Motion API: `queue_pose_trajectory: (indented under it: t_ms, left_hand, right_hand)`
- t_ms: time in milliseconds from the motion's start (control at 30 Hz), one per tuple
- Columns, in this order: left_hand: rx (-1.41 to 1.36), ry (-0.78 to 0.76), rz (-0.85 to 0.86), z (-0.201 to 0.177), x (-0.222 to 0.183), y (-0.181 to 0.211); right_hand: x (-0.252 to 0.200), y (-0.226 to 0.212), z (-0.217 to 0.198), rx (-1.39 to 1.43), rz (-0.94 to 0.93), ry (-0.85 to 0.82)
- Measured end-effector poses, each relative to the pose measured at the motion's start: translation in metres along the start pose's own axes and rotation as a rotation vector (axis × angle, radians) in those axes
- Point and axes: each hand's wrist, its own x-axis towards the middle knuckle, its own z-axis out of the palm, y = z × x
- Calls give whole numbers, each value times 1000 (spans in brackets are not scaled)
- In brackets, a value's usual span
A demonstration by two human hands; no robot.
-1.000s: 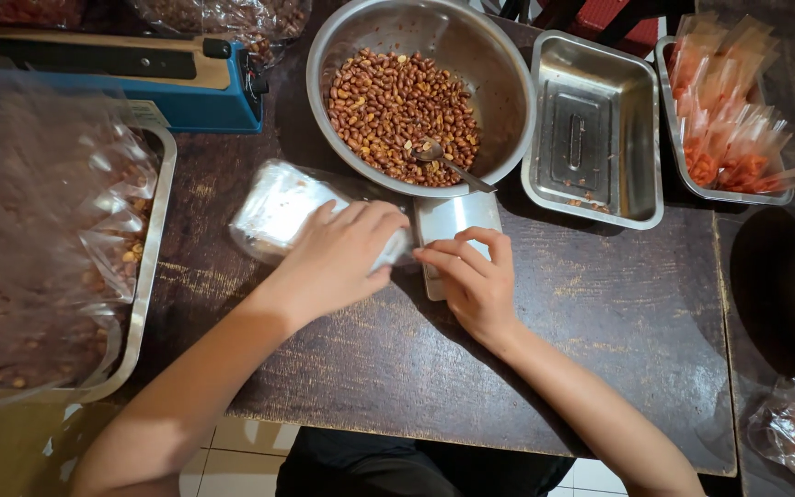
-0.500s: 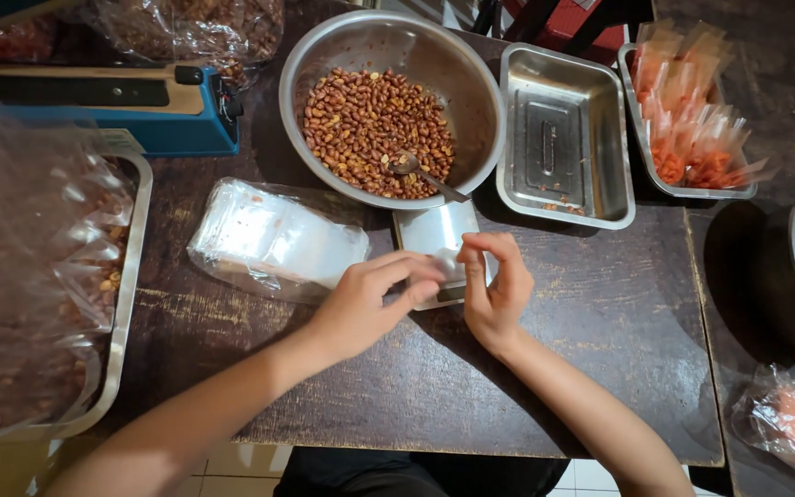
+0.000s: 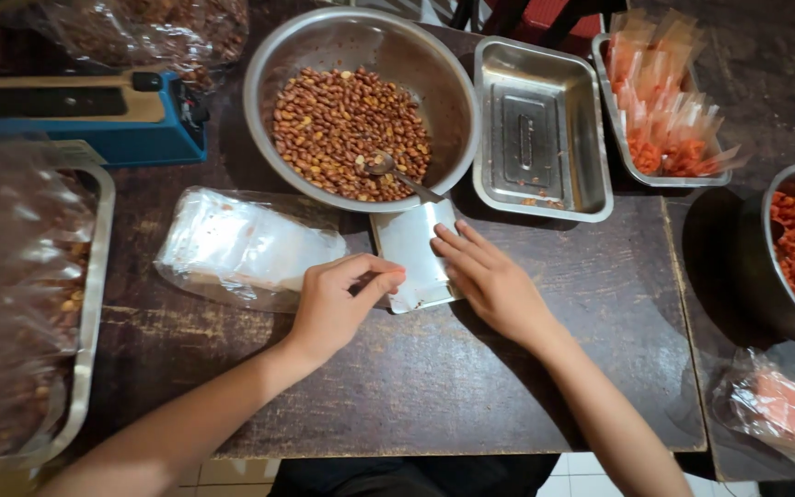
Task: Weighing and portioning peanuts into small plastic bags using a spoon and a digital scale.
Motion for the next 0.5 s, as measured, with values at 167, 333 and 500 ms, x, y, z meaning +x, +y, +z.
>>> queue_pose_trajectory:
  t_ms: [167, 333, 500]
  left_hand:
    - [34, 31, 28, -2, 6, 2]
    - [111, 60, 83, 1, 8, 1]
    - [198, 34, 349, 17, 11, -9]
  right_hand:
    - [-7, -14, -16, -50, 21, -39]
    - [-15, -15, -31, -91, 2, -101]
    - [-22, 16, -21, -86, 51, 255]
